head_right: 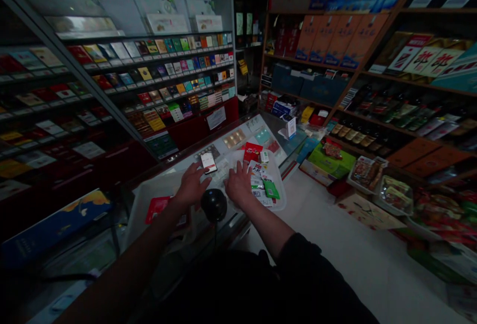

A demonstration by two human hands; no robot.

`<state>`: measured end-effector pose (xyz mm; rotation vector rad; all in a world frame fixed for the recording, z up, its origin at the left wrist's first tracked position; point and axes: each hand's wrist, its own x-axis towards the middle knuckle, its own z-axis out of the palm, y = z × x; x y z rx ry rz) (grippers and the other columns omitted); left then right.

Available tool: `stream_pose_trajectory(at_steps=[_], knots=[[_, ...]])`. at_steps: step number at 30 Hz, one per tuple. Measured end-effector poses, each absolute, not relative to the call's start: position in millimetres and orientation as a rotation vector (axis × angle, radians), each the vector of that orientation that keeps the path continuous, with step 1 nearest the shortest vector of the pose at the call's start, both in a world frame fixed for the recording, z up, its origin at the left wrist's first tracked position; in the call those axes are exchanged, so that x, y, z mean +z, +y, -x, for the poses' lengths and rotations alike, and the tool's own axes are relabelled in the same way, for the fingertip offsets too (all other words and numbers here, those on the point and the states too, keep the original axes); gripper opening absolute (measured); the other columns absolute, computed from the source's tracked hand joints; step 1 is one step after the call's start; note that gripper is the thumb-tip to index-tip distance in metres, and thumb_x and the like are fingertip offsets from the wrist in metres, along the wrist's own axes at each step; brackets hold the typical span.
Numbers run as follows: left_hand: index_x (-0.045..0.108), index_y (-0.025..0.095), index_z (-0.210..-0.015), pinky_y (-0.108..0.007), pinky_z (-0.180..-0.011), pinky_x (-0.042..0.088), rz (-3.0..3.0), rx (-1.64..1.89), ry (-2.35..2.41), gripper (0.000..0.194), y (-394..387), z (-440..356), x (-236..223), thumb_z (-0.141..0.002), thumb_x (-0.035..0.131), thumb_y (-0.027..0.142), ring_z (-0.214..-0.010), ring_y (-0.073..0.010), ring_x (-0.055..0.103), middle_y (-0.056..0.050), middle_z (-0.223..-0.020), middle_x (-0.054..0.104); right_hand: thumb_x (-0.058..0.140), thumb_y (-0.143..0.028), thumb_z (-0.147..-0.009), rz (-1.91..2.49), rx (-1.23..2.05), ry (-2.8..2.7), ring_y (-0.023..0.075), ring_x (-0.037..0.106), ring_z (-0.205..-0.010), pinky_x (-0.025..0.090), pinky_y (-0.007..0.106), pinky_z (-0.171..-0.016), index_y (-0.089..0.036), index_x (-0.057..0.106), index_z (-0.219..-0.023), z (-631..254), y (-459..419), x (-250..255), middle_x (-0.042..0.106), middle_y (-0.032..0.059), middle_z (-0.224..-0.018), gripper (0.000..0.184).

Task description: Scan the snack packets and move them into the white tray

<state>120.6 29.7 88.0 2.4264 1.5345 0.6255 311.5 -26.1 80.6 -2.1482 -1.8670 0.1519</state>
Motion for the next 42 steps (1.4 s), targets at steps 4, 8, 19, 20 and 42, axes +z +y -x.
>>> stream_pose_trajectory(at_steps=[4, 8, 19, 20, 42], knots=[[0.067, 0.02, -0.138, -0.065, -0.127, 0.026, -2.528, 0.373, 1.498, 0.048, 29.7, -151.8, 91.5, -0.096, 0.059, 0.041, -0.16, -0.0417, 0.025, -0.016, -0.168, 0.039, 0.064, -0.042, -0.095, 2.32, 0.194, -1.795, 0.0447, 0.02, -0.159, 0.016, 0.064, -0.125, -0.017, 0.061, -0.143, -353.6, -31.1, 53.8, 0.036, 0.0216, -0.168, 0.054], [0.067, 0.017, -0.138, -0.071, -0.126, 0.023, -2.635, 0.162, 1.402, 0.049, 29.5, -177.2, 90.5, -0.096, 0.059, 0.041, -0.161, -0.0457, 0.019, -0.019, -0.171, 0.033, 0.064, -0.041, -0.095, 2.387, 0.259, -1.778, 0.046, 0.022, -0.158, 0.019, 0.066, -0.123, -0.018, 0.06, -0.144, -381.3, -38.4, 40.9, 0.035, 0.0226, -0.168, 0.054], [0.075, 0.018, -0.112, -0.072, -0.128, 0.015, -2.949, -0.022, 1.042, 0.029, 16.2, -236.2, 62.8, -0.093, 0.053, 0.022, -0.161, -0.0418, 0.024, -0.017, -0.159, 0.051, 0.057, -0.027, -0.096, 2.46, 0.354, -1.895, 0.0465, 0.019, -0.159, 0.016, 0.066, -0.125, -0.013, 0.065, -0.137, -430.4, -44.6, 28.2, 0.039, 0.0232, -0.166, 0.044], [0.076, 0.018, -0.109, -0.072, -0.128, 0.015, -2.956, -0.037, 1.03, 0.028, 15.2, -240.2, 61.4, -0.093, 0.053, 0.021, -0.16, -0.0417, 0.024, -0.017, -0.159, 0.052, 0.057, -0.026, -0.096, 2.447, 0.364, -1.913, 0.0463, 0.02, -0.159, 0.017, 0.066, -0.125, -0.013, 0.065, -0.137, -434.2, -45.3, 30.0, 0.039, 0.0228, -0.165, 0.044], [0.077, 0.021, -0.096, -0.072, -0.122, 0.027, -2.808, 0.02, 1.116, 0.022, 10.0, -266.8, 33.9, -0.088, 0.057, 0.018, -0.152, -0.0415, 0.039, -0.015, -0.14, 0.065, 0.06, -0.022, -0.096, 2.201, 0.452, -2.127, 0.0395, 0.013, -0.162, 0.01, 0.06, -0.129, -0.02, 0.073, -0.13, -466.6, -81.0, 47.1, 0.033, 0.0141, -0.17, 0.036]])
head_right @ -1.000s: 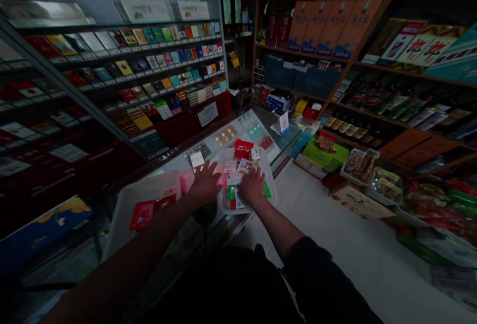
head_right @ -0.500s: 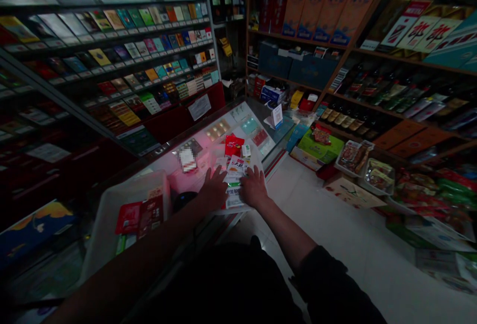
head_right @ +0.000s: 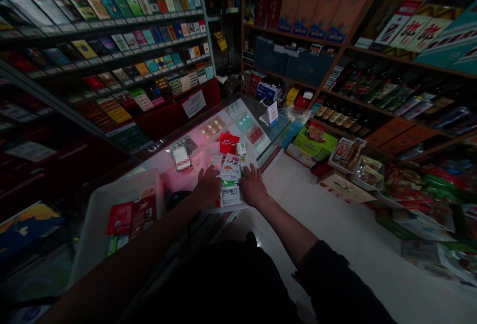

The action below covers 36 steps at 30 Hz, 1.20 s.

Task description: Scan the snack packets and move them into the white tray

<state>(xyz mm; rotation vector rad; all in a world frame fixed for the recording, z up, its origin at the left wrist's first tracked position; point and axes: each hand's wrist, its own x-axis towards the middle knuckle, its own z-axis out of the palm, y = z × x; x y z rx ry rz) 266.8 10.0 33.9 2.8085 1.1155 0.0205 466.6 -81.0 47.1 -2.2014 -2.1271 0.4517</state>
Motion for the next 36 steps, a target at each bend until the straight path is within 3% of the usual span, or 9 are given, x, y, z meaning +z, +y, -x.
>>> stream_pose_trajectory(at_steps=[3, 8, 13, 18, 22, 29, 36], knots=[[0.08, 0.021, -0.093, -0.074, -0.121, 0.026, -2.768, -0.004, 1.069, 0.019, 9.6, -266.9, 32.6, -0.086, 0.063, 0.024, -0.152, -0.0445, 0.037, -0.015, -0.144, 0.062, 0.062, -0.021, -0.094, 2.199, 0.48, -2.122, 0.0382, 0.017, -0.161, 0.014, 0.058, -0.128, -0.019, 0.073, -0.129, -469.6, -81.1, 52.8, 0.038, 0.0154, -0.168, 0.036], [0.081, 0.025, -0.092, -0.071, -0.124, 0.024, -2.753, -0.042, 0.978, 0.017, 10.6, -261.2, 35.2, -0.085, 0.065, 0.024, -0.154, -0.0399, 0.036, -0.009, -0.141, 0.064, 0.07, -0.022, -0.089, 2.156, 0.571, -2.18, 0.0397, 0.014, -0.162, 0.013, 0.06, -0.127, -0.024, 0.076, -0.125, -479.7, -80.3, 59.3, 0.036, 0.0118, -0.17, 0.036], [0.081, 0.027, -0.092, -0.072, -0.125, 0.02, -2.81, -0.006, 0.951, 0.019, 16.1, -247.0, 34.3, -0.088, 0.062, 0.023, -0.156, -0.04, 0.033, -0.008, -0.146, 0.062, 0.061, -0.022, -0.096, 2.115, 0.558, -2.198, 0.0375, 0.018, -0.161, 0.014, 0.059, -0.128, -0.027, 0.078, -0.124, -484.7, -82.6, 58.7, 0.041, 0.009, -0.168, 0.033], [0.081, 0.026, -0.093, -0.068, -0.127, 0.02, -2.799, -0.007, 1.005, 0.022, 17.2, -235.2, 35.9, -0.09, 0.059, 0.023, -0.156, -0.0378, 0.033, -0.009, -0.149, 0.061, 0.069, -0.024, -0.092, 2.1, 0.537, -2.125, 0.0359, 0.021, -0.161, 0.018, 0.058, -0.127, -0.028, 0.083, -0.113, -483.0, -81.5, 55.0, 0.046, 0.0074, -0.165, 0.025], [0.08, 0.025, -0.093, -0.069, -0.128, 0.018, -2.875, 0.066, 1.034, 0.025, 16.9, -228.7, 53.8, -0.092, 0.056, 0.022, -0.159, -0.0382, 0.03, -0.009, -0.155, 0.056, 0.07, -0.029, -0.092, 2.063, 0.422, -2.142, 0.0368, 0.016, -0.162, 0.018, 0.06, -0.127, -0.023, 0.084, -0.101, -481.8, -80.4, 61.6, 0.044, 0.0093, -0.167, 0.018], [0.076, 0.018, -0.087, -0.07, -0.131, 0.007, -3.022, 0.267, 0.935, 0.026, 22.5, -213.6, 93.4, -0.095, 0.052, 0.017, -0.163, -0.0369, 0.018, -0.009, -0.166, 0.045, 0.066, -0.027, -0.096, 1.974, 0.125, -2.189, 0.0334, -0.003, -0.165, -0.001, 0.064, -0.129, -0.026, 0.083, -0.101, -466.1, -83.1, 91.2, 0.025, 0.0004, -0.176, 0.018], [0.074, 0.017, -0.079, -0.072, -0.131, 0.008, -3.06, 0.301, 0.918, 0.022, 32.3, -190.6, 110.0, -0.09, 0.056, 0.012, -0.163, -0.0391, 0.019, -0.013, -0.163, 0.049, 0.07, -0.019, -0.093, 1.7, -0.125, -2.22, 0.0393, 0.008, -0.164, 0.007, 0.073, -0.127, -0.021, 0.079, -0.088, -450.3, -71.6, 96.1, 0.036, 0.0083, -0.171, 0.011]])
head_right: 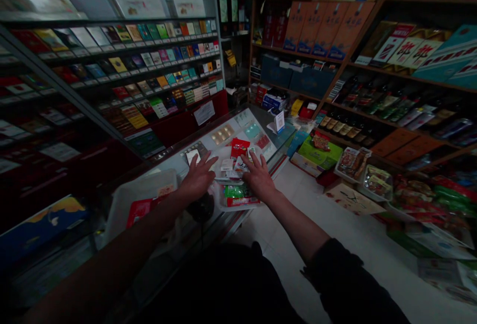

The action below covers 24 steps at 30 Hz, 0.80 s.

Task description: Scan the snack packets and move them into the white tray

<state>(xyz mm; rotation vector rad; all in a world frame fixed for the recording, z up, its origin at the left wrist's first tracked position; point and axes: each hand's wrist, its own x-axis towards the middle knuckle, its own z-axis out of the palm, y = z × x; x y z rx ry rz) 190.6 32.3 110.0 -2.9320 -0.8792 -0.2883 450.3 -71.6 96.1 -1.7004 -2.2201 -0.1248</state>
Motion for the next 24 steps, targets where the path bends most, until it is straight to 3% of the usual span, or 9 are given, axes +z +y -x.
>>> stream_pose_trajectory(at_steps=[10, 24], knots=[[0.077, 0.018, -0.08, -0.071, -0.13, 0.012, 2.863, -0.356, -0.894, 0.02, 47.8, -150.1, 133.5, -0.09, 0.06, 0.014, -0.16, -0.04, 0.026, -0.013, -0.158, 0.054, 0.071, -0.018, -0.092, 1.545, -0.177, -2.26, 0.0409, 0.019, -0.162, 0.014, 0.073, -0.126, -0.019, 0.08, -0.089, -420.5, -44.5, 111.4, 0.049, 0.0142, -0.162, 0.009], [0.08, 0.019, -0.09, -0.068, -0.131, 0.004, 2.803, -0.35, -1.087, 0.025, 60.1, -97.1, 141.0, -0.094, 0.055, 0.016, -0.162, -0.037, 0.022, -0.012, -0.16, 0.053, 0.073, -0.018, -0.09, 1.496, -0.11, -2.281, 0.041, 0.015, -0.163, 0.01, 0.072, -0.127, -0.018, 0.08, -0.083, -366.9, -2.9, 113.3, 0.046, 0.0137, -0.165, 0.01]])
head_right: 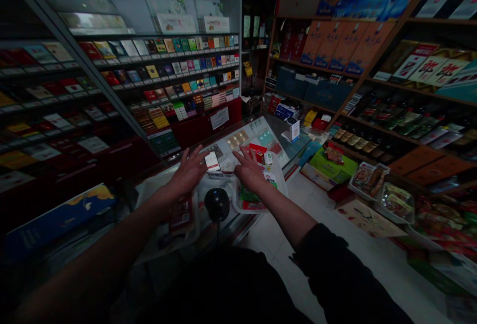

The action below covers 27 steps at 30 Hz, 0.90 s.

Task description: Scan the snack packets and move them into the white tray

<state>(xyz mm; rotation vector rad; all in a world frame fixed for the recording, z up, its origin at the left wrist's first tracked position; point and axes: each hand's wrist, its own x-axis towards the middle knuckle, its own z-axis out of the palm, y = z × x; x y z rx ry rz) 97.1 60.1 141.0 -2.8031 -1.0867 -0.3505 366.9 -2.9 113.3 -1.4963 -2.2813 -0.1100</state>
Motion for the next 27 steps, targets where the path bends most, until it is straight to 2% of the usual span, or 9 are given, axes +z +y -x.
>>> stream_pose_trajectory(at_steps=[7, 15, 22, 27], knots=[[0.079, 0.017, -0.085, -0.071, -0.13, 0.008, 2.792, -0.279, -1.165, 0.024, 58.8, -76.7, 140.5, -0.089, 0.056, 0.011, -0.161, -0.0387, 0.024, -0.016, -0.158, 0.054, 0.073, -0.019, -0.091, 1.49, -0.029, -2.269, 0.04, 0.018, -0.162, 0.013, 0.072, -0.127, -0.019, 0.082, -0.087, -342.4, 6.8, 103.3, 0.049, 0.0147, -0.163, 0.011], [0.078, 0.018, -0.083, -0.07, -0.13, 0.011, 2.751, -0.246, -1.208, 0.026, 63.2, -58.0, 119.2, -0.092, 0.054, 0.014, -0.161, -0.039, 0.024, -0.015, -0.159, 0.053, 0.075, -0.02, -0.089, 1.512, 0.007, -2.272, 0.0399, 0.019, -0.162, 0.014, 0.072, -0.126, -0.019, 0.082, -0.088, -324.9, 19.9, 73.7, 0.048, 0.0142, -0.164, 0.006], [0.08, 0.02, -0.09, -0.068, -0.13, 0.011, 2.782, -0.238, -1.239, 0.024, 69.4, -49.5, 99.1, -0.09, 0.057, 0.016, -0.162, -0.037, 0.024, -0.014, -0.159, 0.053, 0.072, -0.017, -0.091, 1.521, 0.07, -2.265, 0.0383, 0.018, -0.163, 0.014, 0.072, -0.126, -0.019, 0.082, -0.089, -319.0, 19.8, 65.9, 0.047, 0.0151, -0.164, 0.011], [0.079, 0.02, -0.087, -0.068, -0.129, 0.013, 2.794, -0.245, -1.254, 0.025, 68.7, -50.0, 95.1, -0.091, 0.055, 0.015, -0.161, -0.0364, 0.025, -0.013, -0.157, 0.055, 0.076, -0.019, -0.088, 1.564, 0.072, -2.274, 0.0397, 0.019, -0.162, 0.014, 0.072, -0.126, -0.018, 0.082, -0.089, -318.0, 23.5, 60.9, 0.048, 0.0157, -0.163, 0.006]])
